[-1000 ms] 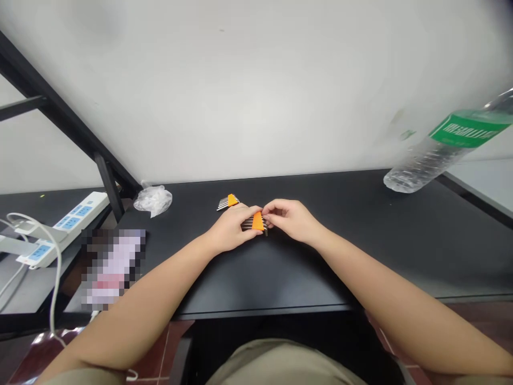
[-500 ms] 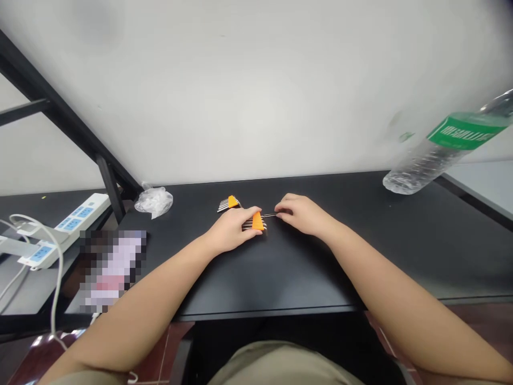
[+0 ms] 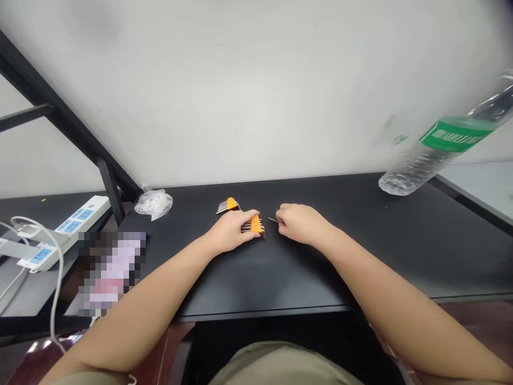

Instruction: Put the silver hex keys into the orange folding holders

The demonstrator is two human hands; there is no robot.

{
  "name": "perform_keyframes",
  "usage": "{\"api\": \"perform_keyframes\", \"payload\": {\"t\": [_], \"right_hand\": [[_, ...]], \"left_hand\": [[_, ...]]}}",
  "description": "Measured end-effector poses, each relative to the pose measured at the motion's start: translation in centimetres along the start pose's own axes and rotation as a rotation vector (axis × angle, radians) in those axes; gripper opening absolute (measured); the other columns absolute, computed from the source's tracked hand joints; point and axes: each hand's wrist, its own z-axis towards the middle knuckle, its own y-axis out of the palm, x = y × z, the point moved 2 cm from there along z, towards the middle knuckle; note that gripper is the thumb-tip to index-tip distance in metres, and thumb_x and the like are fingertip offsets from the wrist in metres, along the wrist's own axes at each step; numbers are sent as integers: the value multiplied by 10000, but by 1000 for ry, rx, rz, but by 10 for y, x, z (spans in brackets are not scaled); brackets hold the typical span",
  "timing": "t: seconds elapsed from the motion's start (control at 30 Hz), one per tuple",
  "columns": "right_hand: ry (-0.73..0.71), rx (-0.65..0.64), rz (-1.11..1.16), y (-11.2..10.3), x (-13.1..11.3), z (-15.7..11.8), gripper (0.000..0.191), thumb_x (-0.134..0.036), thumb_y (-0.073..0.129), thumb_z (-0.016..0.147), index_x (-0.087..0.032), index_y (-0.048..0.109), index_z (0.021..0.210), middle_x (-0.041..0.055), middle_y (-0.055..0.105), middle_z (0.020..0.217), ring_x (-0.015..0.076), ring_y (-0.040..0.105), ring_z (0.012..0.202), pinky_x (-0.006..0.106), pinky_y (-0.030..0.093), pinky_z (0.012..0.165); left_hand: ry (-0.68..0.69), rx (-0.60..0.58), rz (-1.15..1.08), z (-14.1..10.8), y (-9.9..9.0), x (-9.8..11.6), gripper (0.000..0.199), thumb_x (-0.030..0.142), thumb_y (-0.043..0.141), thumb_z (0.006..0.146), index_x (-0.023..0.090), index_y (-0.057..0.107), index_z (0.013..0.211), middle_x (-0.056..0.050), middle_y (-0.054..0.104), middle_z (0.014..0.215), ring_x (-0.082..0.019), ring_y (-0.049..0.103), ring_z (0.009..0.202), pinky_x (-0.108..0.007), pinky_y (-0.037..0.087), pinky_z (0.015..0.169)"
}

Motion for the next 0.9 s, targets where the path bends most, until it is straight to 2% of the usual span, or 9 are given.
{"api": "perform_keyframes", "payload": {"t": [0.13, 0.33, 0.57, 0.9], "right_hand": [[-66, 59, 93, -5, 0, 0, 121, -172, 538, 905, -198, 646, 857, 50, 640, 916, 153, 551, 717, 282, 338, 634], [-162, 110, 189, -3, 2, 1, 114, -174, 550, 904, -201, 646, 848, 39, 634, 847, 155, 543, 717, 282, 348, 667], [-195, 163, 217, -3, 5, 1, 129, -188, 553, 912, -204, 666, 852, 36, 640, 860, 151, 547, 708, 285, 342, 656], [-250, 175, 285, -9, -2, -1, 124, -147, 534, 899, -204, 604, 815, 26, 635, 809, 159, 547, 720, 284, 350, 667]], "left_hand": [[20, 15, 30, 1, 0, -2, 511, 404, 709, 905, 247, 575, 1372, -69, 683, 1033, -236, 630, 962, -380, 505, 884], [39, 41, 31, 1, 1, -6, 515, 407, 711, 904, 251, 580, 1377, -96, 666, 1121, -263, 610, 1049, -424, 496, 945], [46, 28, 25, 1, 2, -5, 525, 406, 728, 892, 257, 579, 1373, -88, 658, 1104, -254, 617, 1034, -410, 509, 937], [29, 21, 3, 2, 0, -2, 533, 424, 719, 902, 258, 564, 1384, -78, 659, 1112, -240, 614, 1017, -402, 505, 925]]}}
